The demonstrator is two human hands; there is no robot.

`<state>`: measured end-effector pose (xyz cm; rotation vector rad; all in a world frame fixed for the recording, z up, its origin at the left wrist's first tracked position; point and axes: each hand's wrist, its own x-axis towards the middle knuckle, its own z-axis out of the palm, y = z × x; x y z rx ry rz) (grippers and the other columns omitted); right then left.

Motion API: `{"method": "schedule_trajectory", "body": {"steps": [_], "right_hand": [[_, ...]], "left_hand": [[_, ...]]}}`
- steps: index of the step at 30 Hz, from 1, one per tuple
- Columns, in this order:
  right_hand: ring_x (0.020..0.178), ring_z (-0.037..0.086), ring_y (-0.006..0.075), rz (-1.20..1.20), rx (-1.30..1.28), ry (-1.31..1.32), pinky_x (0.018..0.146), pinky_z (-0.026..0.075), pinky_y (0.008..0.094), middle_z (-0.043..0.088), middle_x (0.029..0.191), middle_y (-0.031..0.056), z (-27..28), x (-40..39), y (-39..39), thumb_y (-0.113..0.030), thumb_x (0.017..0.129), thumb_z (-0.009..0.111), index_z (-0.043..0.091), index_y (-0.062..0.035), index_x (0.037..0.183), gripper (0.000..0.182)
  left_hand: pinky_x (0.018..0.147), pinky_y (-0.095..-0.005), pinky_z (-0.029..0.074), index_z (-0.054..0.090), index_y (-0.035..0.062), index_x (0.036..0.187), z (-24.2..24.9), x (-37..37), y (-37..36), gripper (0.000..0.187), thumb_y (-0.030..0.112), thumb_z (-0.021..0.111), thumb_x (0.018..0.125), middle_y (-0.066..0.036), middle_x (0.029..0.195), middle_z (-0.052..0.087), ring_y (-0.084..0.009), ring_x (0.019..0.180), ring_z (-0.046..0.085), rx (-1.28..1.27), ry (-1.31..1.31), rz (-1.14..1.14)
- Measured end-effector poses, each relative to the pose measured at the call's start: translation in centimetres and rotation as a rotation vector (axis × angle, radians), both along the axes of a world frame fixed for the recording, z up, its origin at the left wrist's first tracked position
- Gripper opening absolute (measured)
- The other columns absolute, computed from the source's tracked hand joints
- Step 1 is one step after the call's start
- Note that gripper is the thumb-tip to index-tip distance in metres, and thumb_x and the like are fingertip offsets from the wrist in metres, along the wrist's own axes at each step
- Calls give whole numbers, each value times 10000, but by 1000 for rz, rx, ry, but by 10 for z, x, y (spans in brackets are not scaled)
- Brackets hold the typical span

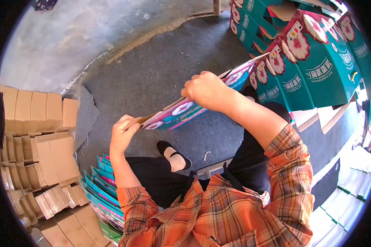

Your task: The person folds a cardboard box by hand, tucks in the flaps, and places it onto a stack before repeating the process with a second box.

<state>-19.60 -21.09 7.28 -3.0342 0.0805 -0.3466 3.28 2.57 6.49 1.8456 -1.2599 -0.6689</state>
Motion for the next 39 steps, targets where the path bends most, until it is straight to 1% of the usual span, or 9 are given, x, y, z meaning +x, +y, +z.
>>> {"method": "schedule_trajectory", "body": {"steps": [3, 6, 9, 16, 22, 27, 30, 33, 39], "right_hand": [[865, 619, 206, -97, -58, 64, 733, 473, 356, 629, 854, 11, 7, 1, 2, -143, 722, 630, 618, -110, 825, 109], [960, 583, 225, -46, -46, -320, 841, 442, 368, 619, 914, 37, 7, -2, -1, -132, 724, 590, 626, -86, 810, 105], [960, 579, 232, -34, -53, -368, 862, 436, 373, 619, 919, 43, 15, -12, 3, -126, 718, 591, 622, -90, 797, 92], [778, 611, 256, -103, 189, -243, 680, 480, 370, 575, 756, 69, 4, -35, 2, -126, 742, 671, 610, -93, 759, 71], [720, 598, 228, -48, 34, -181, 622, 472, 353, 536, 709, 45, 37, -45, 9, -139, 707, 597, 576, -114, 749, 52], [743, 595, 209, -12, -16, -214, 641, 468, 328, 532, 724, 39, 40, -42, 19, -141, 714, 585, 571, -117, 757, 52], [749, 600, 219, -46, -4, -142, 652, 475, 341, 532, 717, 46, 27, -39, 10, -140, 715, 593, 580, -109, 754, 51], [753, 602, 241, -63, 89, -135, 671, 481, 365, 535, 710, 55, 15, -38, 6, -141, 731, 609, 577, -105, 728, 48], [746, 621, 294, -23, 399, -107, 654, 487, 396, 603, 740, 79, 22, -51, 8, -281, 831, 657, 654, -93, 769, 198]], "left_hand": [[593, -281, 420, 717, -13, 905, -9, 2, 0, 151, 102, 691, 810, -49, 728, 574, -130, 672, 552, 3, -59, 75], [562, -296, 387, 665, -51, 832, -12, 1, -3, 163, 108, 689, 806, -66, 688, 529, -135, 618, 503, -28, -97, 163], [556, -310, 375, 613, -67, 776, -15, 1, -5, 199, 116, 682, 817, -80, 674, 502, -144, 607, 471, -21, -130, 218], [559, -302, 394, 576, -67, 738, -20, -7, -18, 229, 115, 654, 854, -80, 662, 503, -133, 593, 482, -35, -68, 388], [617, -297, 497, 597, -48, 799, -29, -3, -18, 168, 87, 600, 900, -31, 716, 596, -129, 624, 582, -180, 186, 722], [896, -335, 495, 572, -41, 1199, -23, -3, -16, 309, 23, 522, 901, -174, 1165, 643, -206, 1035, 635, -561, 28, 797], [1003, -361, 434, 480, -15, 1342, -33, -19, -25, 469, -22, 478, 873, -217, 1293, 572, -269, 1205, 559, -450, -179, 615], [977, -377, 442, 546, 22, 1287, -25, -20, -21, 440, -28, 459, 859, -204, 1241, 595, -317, 1140, 588, -214, -462, 528], [927, -426, 485, 535, 9, 1275, -15, -35, -20, 442, -23, 462, 840, -219, 1211, 578, -380, 1100, 590, -138, -528, 475]]}}
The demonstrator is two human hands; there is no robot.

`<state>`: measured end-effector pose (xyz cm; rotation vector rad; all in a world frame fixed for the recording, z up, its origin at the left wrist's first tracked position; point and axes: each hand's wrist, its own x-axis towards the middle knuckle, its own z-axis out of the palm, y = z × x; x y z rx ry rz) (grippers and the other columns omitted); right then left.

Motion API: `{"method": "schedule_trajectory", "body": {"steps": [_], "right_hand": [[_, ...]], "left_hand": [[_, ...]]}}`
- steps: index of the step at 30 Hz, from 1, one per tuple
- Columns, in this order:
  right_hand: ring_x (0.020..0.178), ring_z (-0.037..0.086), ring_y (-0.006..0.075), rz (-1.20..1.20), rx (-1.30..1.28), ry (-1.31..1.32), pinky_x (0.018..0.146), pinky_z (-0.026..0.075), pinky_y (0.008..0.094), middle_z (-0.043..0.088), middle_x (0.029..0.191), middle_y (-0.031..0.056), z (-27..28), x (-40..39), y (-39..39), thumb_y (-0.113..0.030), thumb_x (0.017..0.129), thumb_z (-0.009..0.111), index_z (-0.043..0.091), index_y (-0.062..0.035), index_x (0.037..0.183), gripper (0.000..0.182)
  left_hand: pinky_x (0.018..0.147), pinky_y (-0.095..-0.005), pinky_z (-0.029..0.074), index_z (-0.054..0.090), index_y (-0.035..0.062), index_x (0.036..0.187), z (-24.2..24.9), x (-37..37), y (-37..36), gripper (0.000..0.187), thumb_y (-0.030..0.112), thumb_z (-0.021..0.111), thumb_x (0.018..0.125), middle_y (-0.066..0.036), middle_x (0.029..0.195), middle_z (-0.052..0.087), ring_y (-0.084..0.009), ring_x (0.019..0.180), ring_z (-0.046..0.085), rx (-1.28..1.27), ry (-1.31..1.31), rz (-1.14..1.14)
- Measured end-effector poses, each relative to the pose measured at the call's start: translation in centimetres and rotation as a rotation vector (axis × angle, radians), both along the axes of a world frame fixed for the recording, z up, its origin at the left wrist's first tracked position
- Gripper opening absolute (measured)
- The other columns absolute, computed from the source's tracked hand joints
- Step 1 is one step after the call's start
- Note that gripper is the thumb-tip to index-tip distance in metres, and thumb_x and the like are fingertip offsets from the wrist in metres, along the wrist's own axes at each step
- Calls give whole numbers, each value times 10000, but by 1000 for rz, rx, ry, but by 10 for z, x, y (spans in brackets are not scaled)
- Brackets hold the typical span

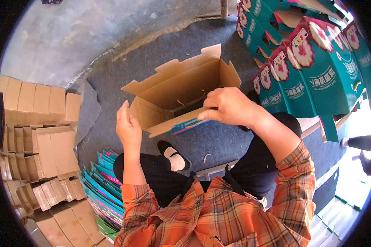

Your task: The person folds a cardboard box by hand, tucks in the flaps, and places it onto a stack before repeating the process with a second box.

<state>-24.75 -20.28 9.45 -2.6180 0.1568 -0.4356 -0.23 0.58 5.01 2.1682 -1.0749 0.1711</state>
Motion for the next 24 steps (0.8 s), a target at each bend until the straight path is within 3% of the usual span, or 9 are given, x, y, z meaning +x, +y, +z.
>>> {"method": "schedule_trajectory", "body": {"steps": [4, 6, 7, 11, 13, 18, 20, 22, 24], "right_hand": [[680, 644, 324, -200, 424, 209, 642, 505, 420, 666, 708, 111, 6, -1, -5, -304, 811, 700, 684, -69, 868, 243], [699, 650, 326, -237, 218, 266, 659, 516, 407, 670, 732, 125, 3, -3, -7, -306, 776, 726, 685, -78, 927, 277], [864, 656, 295, -249, 166, 352, 772, 504, 410, 689, 883, 115, 3, -3, -5, -295, 726, 759, 674, -93, 1020, 367], [1091, 588, 281, -223, -137, 224, 935, 438, 437, 635, 1150, 109, 6, -8, -1, -260, 663, 804, 633, -115, 1153, 539], [1215, 503, 286, -329, -365, 145, 1037, 355, 471, 530, 1312, 110, 5, -8, -5, -234, 597, 847, 506, -135, 1333, 817], [1174, 534, 333, -525, -422, 197, 1030, 380, 495, 531, 1300, 168, -12, -11, -29, -228, 583, 865, 243, -131, 1490, 1104], [1132, 559, 367, -675, -49, 267, 1018, 391, 515, 551, 1274, 190, -14, -10, -41, -190, 622, 849, 196, -126, 1505, 1100], [1086, 581, 385, -698, -89, 148, 1016, 401, 491, 574, 1236, 201, -20, -8, -49, -157, 661, 821, 161, -135, 1516, 1081], [1090, 588, 368, -711, 118, 123, 988, 436, 450, 573, 1242, 186, -19, -5, -54, -126, 693, 789, 173, -143, 1513, 1025]], "left_hand": [[858, -444, 516, 471, 35, 1337, 9, -24, -8, 485, 43, 539, 857, -207, 1256, 533, -378, 1054, 609, 118, -50, -34], [801, -448, 535, 389, 67, 1399, 14, -41, -11, 623, 146, 651, 840, -182, 1311, 476, -364, 1005, 632, 307, -23, -64], [837, -439, 519, 359, 78, 1419, 16, -45, -14, 806, 244, 772, 747, -164, 1363, 437, -377, 1077, 590, 402, 57, -60], [833, -435, 535, 338, 76, 1425, 23, -50, -13, 955, 304, 848, 651, -164, 1362, 415, -376, 1057, 605, 479, 57, -108], [826, -436, 537, 338, 77, 1426, 23, -51, -11, 951, 299, 847, 654, -165, 1361, 415, -377, 1056, 606, 490, 52, -120], [817, -439, 541, 343, 77, 1420, 23, -53, -10, 939, 289, 846, 656, -167, 1358, 415, -382, 1053, 607, 499, 43, -134], [821, -440, 542, 351, 72, 1410, 23, -53, -9, 923, 282, 845, 659, -169, 1360, 413, -387, 1055, 605, 510, 64, -135], [821, -441, 542, 354, 69, 1406, 22, -53, -8, 919, 279, 845, 658, -169, 1359, 413, -387, 1057, 604, 496, 52, -144], [822, -442, 543, 356, 67, 1401, 21, -53, -7, 915, 275, 846, 657, -168, 1357, 412, -387, 1058, 604, 482, 39, -155]]}}
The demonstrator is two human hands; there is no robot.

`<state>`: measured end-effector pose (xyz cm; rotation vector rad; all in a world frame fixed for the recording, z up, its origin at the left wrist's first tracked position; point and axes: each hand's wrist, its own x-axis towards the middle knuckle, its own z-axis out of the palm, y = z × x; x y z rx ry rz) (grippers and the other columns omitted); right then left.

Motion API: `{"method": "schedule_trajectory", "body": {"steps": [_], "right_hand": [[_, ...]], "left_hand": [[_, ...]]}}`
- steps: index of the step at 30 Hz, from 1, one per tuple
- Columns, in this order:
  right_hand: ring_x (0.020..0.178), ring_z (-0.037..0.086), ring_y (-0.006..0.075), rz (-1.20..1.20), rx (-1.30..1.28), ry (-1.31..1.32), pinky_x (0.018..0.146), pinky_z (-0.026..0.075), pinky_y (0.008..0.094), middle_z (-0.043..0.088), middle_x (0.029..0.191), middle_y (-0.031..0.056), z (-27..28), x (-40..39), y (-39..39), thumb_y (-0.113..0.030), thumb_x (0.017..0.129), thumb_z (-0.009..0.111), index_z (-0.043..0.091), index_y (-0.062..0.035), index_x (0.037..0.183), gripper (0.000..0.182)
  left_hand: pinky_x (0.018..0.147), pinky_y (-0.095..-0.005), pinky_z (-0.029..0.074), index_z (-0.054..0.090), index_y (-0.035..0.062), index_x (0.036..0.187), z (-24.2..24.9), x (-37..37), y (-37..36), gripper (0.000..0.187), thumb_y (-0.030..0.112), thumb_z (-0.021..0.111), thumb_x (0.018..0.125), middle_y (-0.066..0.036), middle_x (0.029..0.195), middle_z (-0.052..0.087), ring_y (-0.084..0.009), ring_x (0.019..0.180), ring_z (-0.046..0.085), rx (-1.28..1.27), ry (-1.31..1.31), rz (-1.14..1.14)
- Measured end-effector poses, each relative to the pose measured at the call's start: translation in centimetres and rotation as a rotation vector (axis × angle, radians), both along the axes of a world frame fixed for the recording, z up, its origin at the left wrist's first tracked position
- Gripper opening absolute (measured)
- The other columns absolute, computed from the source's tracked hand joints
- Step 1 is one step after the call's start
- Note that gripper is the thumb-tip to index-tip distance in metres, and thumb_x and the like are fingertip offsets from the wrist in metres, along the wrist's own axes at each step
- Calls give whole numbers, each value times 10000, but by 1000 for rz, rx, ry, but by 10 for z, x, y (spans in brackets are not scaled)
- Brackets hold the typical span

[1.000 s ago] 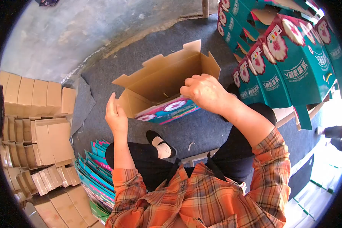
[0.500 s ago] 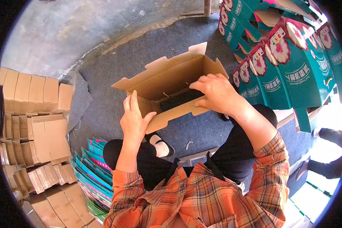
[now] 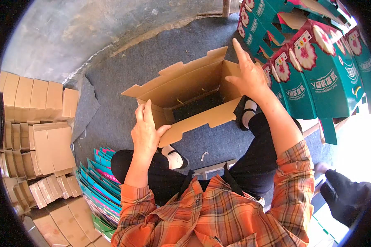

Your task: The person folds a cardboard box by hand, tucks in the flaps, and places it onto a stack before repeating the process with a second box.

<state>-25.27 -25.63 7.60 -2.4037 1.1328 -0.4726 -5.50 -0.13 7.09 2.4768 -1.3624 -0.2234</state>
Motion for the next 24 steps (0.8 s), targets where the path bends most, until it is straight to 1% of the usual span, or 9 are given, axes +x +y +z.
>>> {"method": "schedule_trajectory", "body": {"steps": [4, 6, 7, 9, 12, 16, 18, 21, 24], "right_hand": [[1029, 623, 322, 153, -47, -165, 921, 485, 397, 588, 1221, 153, -7, 4, -2, -94, 734, 744, 292, -132, 1467, 863], [936, 646, 262, 90, 146, -284, 833, 512, 356, 626, 1110, 115, -2, 3, -4, -79, 750, 729, 539, -73, 1264, 548], [936, 646, 262, 89, 146, -284, 833, 512, 356, 626, 1110, 115, -5, 1, -8, -79, 750, 729, 539, -73, 1264, 548], [903, 601, 185, 127, 253, -176, 815, 489, 299, 593, 1002, 60, -8, -6, -15, -24, 747, 722, 627, -17, 1035, 304], [881, 598, 176, 133, 234, -142, 783, 485, 293, 586, 934, 58, -5, -9, -11, -27, 748, 726, 641, 5, 922, 196], [840, 646, 237, 157, 179, -161, 768, 504, 334, 632, 896, 95, -9, -16, -14, -92, 723, 752, 670, -18, 896, 205], [867, 643, 271, 184, 177, -81, 778, 501, 357, 624, 919, 108, -6, -16, -14, -107, 705, 770, 665, -31, 945, 273], [917, 629, 307, 231, 60, -18, 812, 492, 390, 613, 953, 120, 1, -13, -1, -132, 680, 794, 649, -45, 999, 361], [954, 610, 333, 233, 14, 13, 840, 481, 411, 605, 975, 125, 0, -11, 5, -163, 658, 813, 632, -50, 1029, 427]], "left_hand": [[828, -437, 542, 363, 64, 1392, -1, -1, 2, 904, 257, 847, 654, -165, 1353, 411, -386, 1051, 604, -14, 3, 8], [829, -434, 542, 368, 64, 1386, 0, -1, 4, 895, 251, 848, 654, -164, 1351, 411, -387, 1050, 603, -15, 5, 20], [831, -431, 542, 377, 68, 1373, 0, -1, 6, 883, 250, 849, 650, -160, 1346, 414, -384, 1057, 598, -35, 1, 27], [833, -429, 541, 386, 71, 1361, -1, -2, 9, 872, 250, 850, 646, -155, 1342, 416, -381, 1064, 593, -55, -2, 33], [834, -432, 536, 418, 74, 1317, 0, -5, 15, 827, 243, 854, 635, -146, 1325, 427, -373, 1079, 582, -86, 31, 39], [880, -430, 499, 484, 60, 1193, 1, 1, 24, 741, 177, 879, 577, -145, 1237, 496, -362, 1095, 558, -233, 83, 79], [909, -419, 482, 491, 57, 1154, 3, 6, 30, 718, 149, 884, 560, -146, 1205, 511, -356, 1097, 552, -307, 135, 113], [840, -414, 517, 486, 63, 1169, 4, 11, 34, 716, 169, 883, 582, -132, 1230, 486, -355, 1055, 576, -321, 103, 60], [884, -382, 488, 504, 54, 1133, -1, 22, 39, 634, 128, 867, 618, -122, 1181, 508, -308, 1044, 573, -405, 96, 30]]}}
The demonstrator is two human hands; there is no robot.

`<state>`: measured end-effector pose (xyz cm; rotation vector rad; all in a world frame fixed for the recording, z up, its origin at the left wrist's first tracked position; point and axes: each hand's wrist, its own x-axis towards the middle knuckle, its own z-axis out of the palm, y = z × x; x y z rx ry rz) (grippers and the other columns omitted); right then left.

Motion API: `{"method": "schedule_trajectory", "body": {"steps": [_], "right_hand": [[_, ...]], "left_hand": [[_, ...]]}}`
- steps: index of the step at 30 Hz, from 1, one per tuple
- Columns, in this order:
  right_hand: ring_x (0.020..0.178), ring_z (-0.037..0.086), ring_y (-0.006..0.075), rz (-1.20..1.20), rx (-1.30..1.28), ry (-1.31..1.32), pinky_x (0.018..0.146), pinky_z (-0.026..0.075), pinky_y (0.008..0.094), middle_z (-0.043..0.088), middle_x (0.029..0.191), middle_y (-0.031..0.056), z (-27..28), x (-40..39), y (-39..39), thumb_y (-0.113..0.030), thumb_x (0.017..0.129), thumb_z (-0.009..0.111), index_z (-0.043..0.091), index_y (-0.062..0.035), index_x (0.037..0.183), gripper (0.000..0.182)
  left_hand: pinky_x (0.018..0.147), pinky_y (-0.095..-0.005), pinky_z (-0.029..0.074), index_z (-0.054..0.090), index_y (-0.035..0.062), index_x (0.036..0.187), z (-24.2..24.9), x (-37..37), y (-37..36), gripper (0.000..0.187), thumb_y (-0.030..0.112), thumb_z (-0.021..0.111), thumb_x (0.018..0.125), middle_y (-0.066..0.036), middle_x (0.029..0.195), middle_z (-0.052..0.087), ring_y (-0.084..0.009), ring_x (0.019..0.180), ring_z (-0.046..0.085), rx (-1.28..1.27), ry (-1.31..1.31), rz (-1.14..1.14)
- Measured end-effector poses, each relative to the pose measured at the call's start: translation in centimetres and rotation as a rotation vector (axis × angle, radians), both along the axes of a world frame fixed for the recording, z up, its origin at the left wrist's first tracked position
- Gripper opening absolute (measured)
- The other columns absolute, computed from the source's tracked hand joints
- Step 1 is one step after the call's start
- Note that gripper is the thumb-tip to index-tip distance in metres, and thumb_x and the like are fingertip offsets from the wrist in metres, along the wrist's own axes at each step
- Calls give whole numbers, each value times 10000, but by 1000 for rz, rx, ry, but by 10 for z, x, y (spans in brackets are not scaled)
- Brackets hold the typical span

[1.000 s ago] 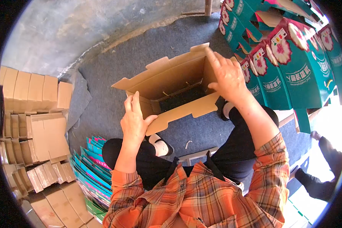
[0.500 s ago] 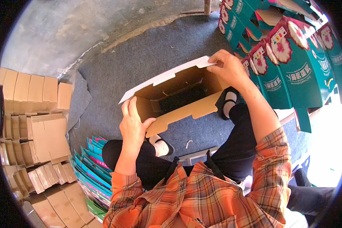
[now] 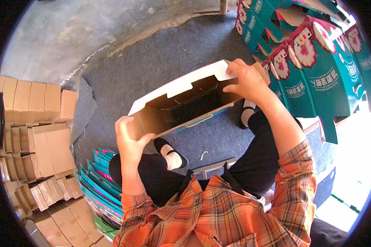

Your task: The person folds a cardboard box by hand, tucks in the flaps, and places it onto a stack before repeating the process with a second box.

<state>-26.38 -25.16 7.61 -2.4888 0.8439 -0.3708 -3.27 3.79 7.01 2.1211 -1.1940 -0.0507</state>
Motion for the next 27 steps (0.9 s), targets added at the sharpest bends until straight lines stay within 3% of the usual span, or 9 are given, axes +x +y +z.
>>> {"method": "schedule_trajectory", "body": {"steps": [3, 4, 10, 12, 15, 18, 22, 26, 27], "right_hand": [[964, 603, 334, 8, -88, 148, 851, 478, 421, 616, 991, 114, -8, -7, -8, -202, 649, 817, 647, -51, 983, 404], [964, 603, 334, 11, -85, 148, 851, 478, 421, 616, 991, 114, -9, -7, -6, -202, 649, 817, 647, -51, 983, 404], [1089, 534, 267, 246, -289, 224, 1009, 366, 429, 636, 1037, 61, -17, -4, 13, -384, 657, 792, 702, -104, 1004, 455], [1137, 504, 271, 228, -206, 334, 1082, 301, 428, 634, 1133, 64, -12, -1, 15, -360, 685, 788, 684, -107, 1115, 509], [1144, 499, 272, 223, -186, 361, 1080, 302, 429, 629, 1146, 70, -9, -1, 16, -342, 693, 785, 684, -99, 1105, 489], [1080, 542, 280, 268, -282, 248, 1033, 347, 424, 652, 1051, 72, -14, -5, 16, -333, 712, 766, 695, -88, 1059, 431], [994, 601, 338, 119, -297, -188, 895, 479, 423, 663, 1053, 143, 5, -2, 7, -121, 767, 707, 663, -52, 1065, 309], [914, 609, 219, -318, -299, -525, 825, 506, 331, 636, 1008, 114, 28, -18, -9, -49, 838, 649, 627, -48, 1091, 253], [869, 585, 134, -435, 75, -668, 759, 512, 277, 611, 977, 73, 26, -23, -14, -53, 891, 615, 597, -33, 1129, 240]], "left_hand": [[927, -350, 438, 524, 44, 1108, -17, 24, 10, 459, 85, 798, 741, -91, 1113, 549, -214, 1047, 536, -225, 506, 97], [948, -345, 421, 528, 40, 1125, -18, 31, 8, 445, 73, 780, 760, -93, 1111, 560, -217, 1052, 536, -210, 323, 93], [958, -332, 426, 535, 41, 1193, -17, 24, -17, 512, 38, 765, 736, -76, 1169, 531, -193, 1056, 532, -164, 225, 130], [934, -351, 453, 461, 67, 1342, -2, 15, -28, 775, 81, 823, 657, -105, 1235, 497, -223, 1044, 548, -20, 123, 54], [1011, -418, 435, 280, 105, 1484, -7, 11, -38, 1067, 147, 874, 598, -184, 1344, 448, -320, 1215, 494, 167, 409, -147], [1038, -427, 408, 315, 86, 1470, -17, 6, -43, 1032, 262, 874, 621, -189, 1384, 441, -333, 1251, 469, 313, 429, -230], [950, -433, 463, 340, 95, 1463, -35, 15, -40, 973, 260, 851, 652, -169, 1389, 451, -312, 1202, 511, 310, 293, -290], [946, -431, 462, 379, 91, 1443, -34, 13, -38, 917, 275, 837, 671, -165, 1391, 454, -307, 1215, 504, 324, 264, -296], [945, -430, 461, 383, 95, 1442, -33, 12, -38, 910, 274, 835, 673, -163, 1391, 455, -305, 1218, 503, 320, 270, -288]]}}
